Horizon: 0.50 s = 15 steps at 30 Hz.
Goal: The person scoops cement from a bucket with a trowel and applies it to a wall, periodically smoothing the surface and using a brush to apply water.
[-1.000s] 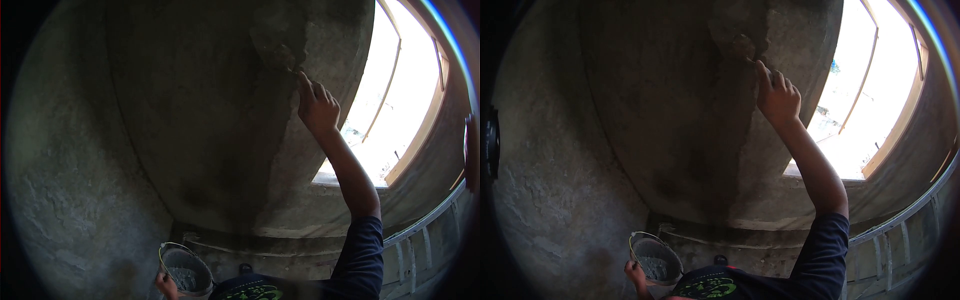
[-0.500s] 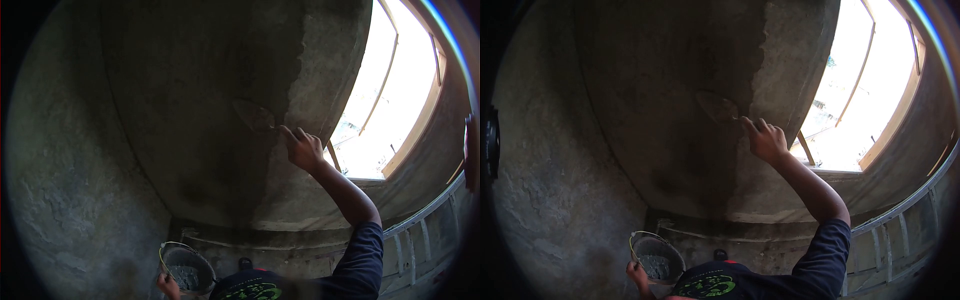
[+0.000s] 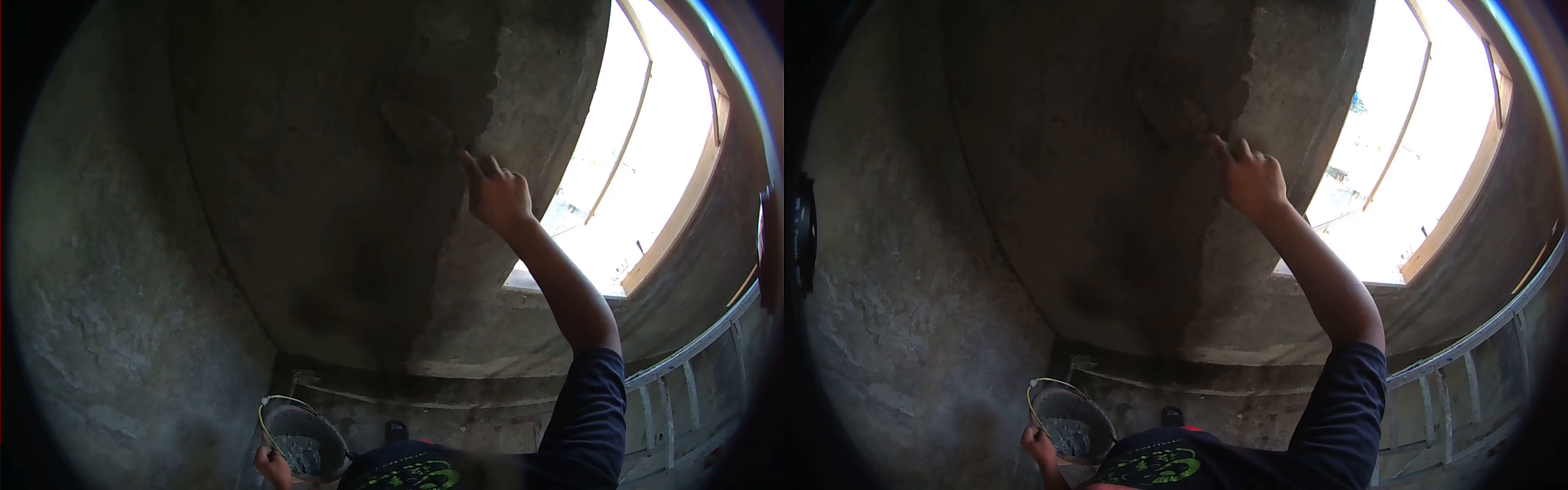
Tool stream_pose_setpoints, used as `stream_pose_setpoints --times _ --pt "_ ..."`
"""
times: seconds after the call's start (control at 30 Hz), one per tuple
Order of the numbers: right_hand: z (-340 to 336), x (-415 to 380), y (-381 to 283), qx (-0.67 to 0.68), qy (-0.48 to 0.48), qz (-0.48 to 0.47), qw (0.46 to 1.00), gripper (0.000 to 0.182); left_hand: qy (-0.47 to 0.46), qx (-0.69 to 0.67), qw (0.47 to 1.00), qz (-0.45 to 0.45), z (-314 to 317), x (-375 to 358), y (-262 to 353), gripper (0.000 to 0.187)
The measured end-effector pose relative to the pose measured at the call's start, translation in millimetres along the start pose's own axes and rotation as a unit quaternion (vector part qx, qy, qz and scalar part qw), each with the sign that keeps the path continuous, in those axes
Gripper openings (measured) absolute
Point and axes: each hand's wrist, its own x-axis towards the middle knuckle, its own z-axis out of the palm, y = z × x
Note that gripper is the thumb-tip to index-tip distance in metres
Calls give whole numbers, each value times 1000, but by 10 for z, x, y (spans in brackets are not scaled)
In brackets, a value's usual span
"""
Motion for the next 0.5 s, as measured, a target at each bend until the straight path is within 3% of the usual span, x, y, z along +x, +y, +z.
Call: stream_pose_setpoints --times 0.1,0.2,0.3,0.4,0.47,0.5 --pt "92 -194 5 57 -2 -52 997 64 1 11 1000 -20 41 27 -98 16" --pt "105 -143 -26 85 77 -35 993 69 6 16 1000 -7 22 29 57 17" --pt "111 4 -156 23 142 9 989 71 -10 0 1000 -21 76 60 73 17" --pt "307 -34 -443 -12 75 60 995 69 -20 1 999 -25 55 101 64 18" --pt "529 -192 -673 44 -56 60 996 66 -47 27 998 -26 29 134 52 18" --pt "675 -340 -766 64 -72 53 994 66 -51 33 998 -24 -10 120 68 18"
